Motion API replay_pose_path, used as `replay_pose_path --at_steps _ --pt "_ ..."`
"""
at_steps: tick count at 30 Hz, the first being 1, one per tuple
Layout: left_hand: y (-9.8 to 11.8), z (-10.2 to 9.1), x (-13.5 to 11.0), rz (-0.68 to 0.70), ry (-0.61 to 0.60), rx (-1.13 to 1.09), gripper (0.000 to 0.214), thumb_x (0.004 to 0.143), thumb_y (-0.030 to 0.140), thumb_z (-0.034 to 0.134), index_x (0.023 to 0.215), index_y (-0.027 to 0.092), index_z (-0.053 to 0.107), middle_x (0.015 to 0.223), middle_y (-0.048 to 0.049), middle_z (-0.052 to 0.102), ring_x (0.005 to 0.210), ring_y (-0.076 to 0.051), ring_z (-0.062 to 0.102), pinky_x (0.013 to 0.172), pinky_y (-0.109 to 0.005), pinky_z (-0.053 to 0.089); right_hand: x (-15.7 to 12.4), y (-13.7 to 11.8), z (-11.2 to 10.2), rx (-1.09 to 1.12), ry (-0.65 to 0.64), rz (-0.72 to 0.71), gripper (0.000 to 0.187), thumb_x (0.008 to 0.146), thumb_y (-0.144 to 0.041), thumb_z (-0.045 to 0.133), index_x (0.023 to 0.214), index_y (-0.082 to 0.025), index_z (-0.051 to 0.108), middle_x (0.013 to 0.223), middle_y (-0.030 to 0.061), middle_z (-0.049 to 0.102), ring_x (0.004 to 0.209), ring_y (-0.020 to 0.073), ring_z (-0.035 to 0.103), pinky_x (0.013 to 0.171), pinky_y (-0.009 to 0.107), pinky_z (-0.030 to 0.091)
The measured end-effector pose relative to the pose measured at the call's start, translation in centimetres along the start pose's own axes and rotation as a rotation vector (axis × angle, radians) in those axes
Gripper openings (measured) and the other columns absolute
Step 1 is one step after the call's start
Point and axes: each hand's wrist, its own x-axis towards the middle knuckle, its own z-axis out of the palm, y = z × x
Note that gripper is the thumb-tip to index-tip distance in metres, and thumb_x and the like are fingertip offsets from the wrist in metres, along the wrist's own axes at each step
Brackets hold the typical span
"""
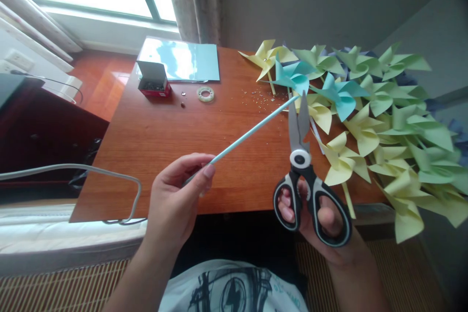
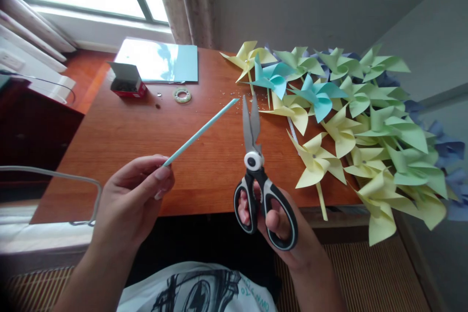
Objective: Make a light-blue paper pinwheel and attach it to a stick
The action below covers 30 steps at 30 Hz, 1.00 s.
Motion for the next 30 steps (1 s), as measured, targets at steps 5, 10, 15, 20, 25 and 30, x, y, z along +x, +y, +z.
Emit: replay_pose_path --at_steps 5,10,15,20,25,30 --pt "0.0 0.3 -0.1 0.003 0.022 -0.045 0.014 0.074 0.017 0.084 0.087 0.021 0.08 0.068 0.0007 0.065 0.057 -0.007 0.048 0.052 -0.017 0.039 -0.6 0.1 1.4 -0.11 -0.149 0.161 0.037 0.084 -0.053 0.073 0.102 -0.022 0.068 0.1 0.0104 0.068 0.089 0.0248 0.068 0.08 0.038 0.057" --pt "0.0 0.4 -0.3 0.05 0.1 -0.028 0.015 0.074 0.019 0.084 0.088 0.022 0.08 0.069 0.0016 0.063 0.058 -0.007 0.047 0.053 -0.018 0.039 -0.6 -0.1 1.0 -0.37 -0.099 0.038 0.029 0.082 -0.044 0.077 0.094 -0.022 0.063 0.087 0.004 0.064 0.075 0.0176 0.062 0.069 0.029 0.052" --pt "0.0 0.8 -0.2 0.015 0.084 -0.073 0.014 0.075 0.021 0.084 0.088 0.021 0.08 0.065 0.0021 0.06 0.056 -0.006 0.045 0.051 -0.017 0.036 -0.8 0.4 1.0 -0.657 0.038 0.062 0.035 0.083 -0.045 0.076 0.105 -0.023 0.059 0.087 0.0008 0.062 0.077 0.0166 0.059 0.069 0.027 0.048" --pt "-0.5 0.8 -0.5 0.017 0.069 -0.027 0.013 0.077 0.02 0.084 0.089 0.023 0.08 0.07 0.0018 0.063 0.059 -0.006 0.046 0.055 -0.017 0.039 -0.7 0.7 1.6 -0.886 0.075 0.059 0.03 0.082 -0.036 0.076 0.102 -0.022 0.06 0.089 0.0005 0.064 0.08 0.0179 0.061 0.079 0.03 0.05" --pt "-1.0 0.8 -0.8 0.03 0.004 0.021 0.012 0.08 0.02 0.082 0.091 0.024 0.08 0.082 -0.0006 0.069 0.066 -0.009 0.052 0.059 -0.02 0.041 -0.5 1.0 1.7 -0.934 0.081 0.031 0.027 0.081 -0.036 0.075 0.1 -0.022 0.062 0.09 0.0021 0.068 0.083 0.0195 0.064 0.076 0.03 0.052" --pt "-1.1 0.9 -0.9 0.025 -0.019 0.057 0.011 0.078 0.022 0.083 0.09 0.022 0.08 0.08 -0.0017 0.068 0.069 -0.011 0.055 0.059 -0.021 0.042 -0.5 1.0 1.6 -0.958 0.105 0.019 0.026 0.079 -0.036 0.076 0.097 -0.022 0.063 0.088 0.0022 0.069 0.081 0.02 0.066 0.073 0.029 0.054"
